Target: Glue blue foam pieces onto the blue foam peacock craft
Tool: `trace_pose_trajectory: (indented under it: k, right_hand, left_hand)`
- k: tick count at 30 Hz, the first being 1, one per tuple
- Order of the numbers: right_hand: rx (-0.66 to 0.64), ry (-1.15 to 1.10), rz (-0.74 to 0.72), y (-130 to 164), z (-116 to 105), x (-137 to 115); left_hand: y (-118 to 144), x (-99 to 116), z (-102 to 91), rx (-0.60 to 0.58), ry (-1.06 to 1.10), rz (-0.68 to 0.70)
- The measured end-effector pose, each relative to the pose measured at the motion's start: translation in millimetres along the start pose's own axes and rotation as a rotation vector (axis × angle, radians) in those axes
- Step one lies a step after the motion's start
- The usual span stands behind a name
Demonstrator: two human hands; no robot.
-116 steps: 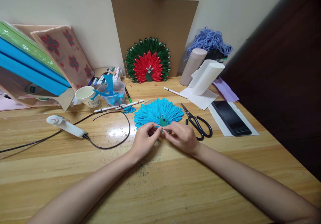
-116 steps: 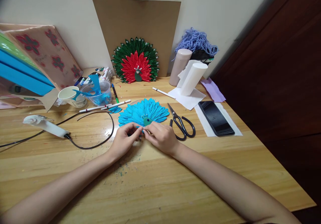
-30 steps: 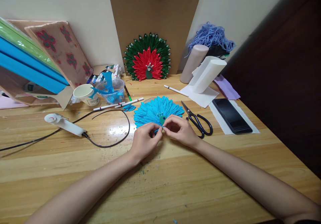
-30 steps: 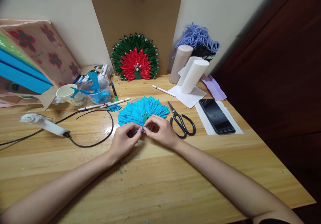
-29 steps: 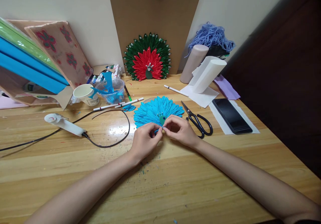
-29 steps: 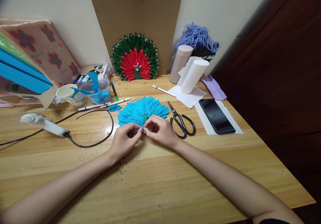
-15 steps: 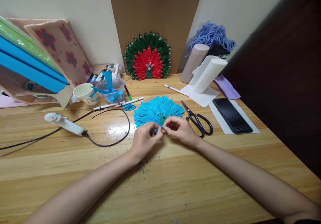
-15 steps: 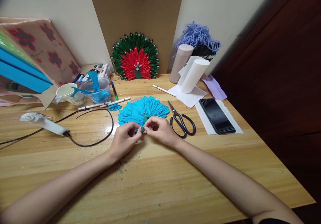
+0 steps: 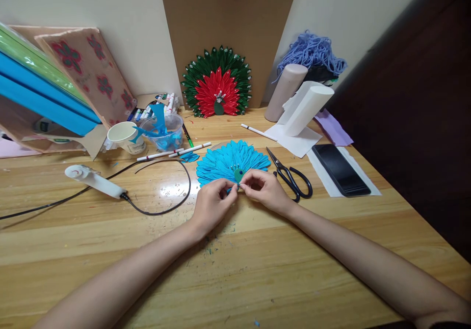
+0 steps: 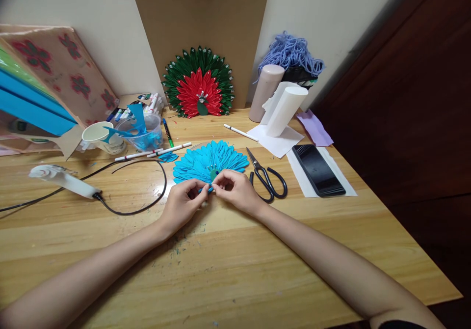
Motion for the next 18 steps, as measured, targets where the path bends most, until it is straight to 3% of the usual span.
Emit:
trace_pose_trajectory:
  k: [11,18]
  right_hand:
    - [0.024,-0.047,-0.007,-2.4,-4.3,-3.0]
    - [0.032,0.012,-0.012,-1.0,-3.2,-2.1]
  left_hand:
    - [-0.4,-7.7,-2.0,0.016,0.072,-0.07]
    - [-0.7,-4.4,0.6,-0.008,0.043,-0.03]
Point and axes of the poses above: each hand's wrist, its own y-axis away from the middle knuckle, its own z-axis out of the palm, x = y × z, the point moved 10 cm from there along -y, towards the middle knuckle, and after that the axes turned 1 degree about -y, right-handed, at the moved point
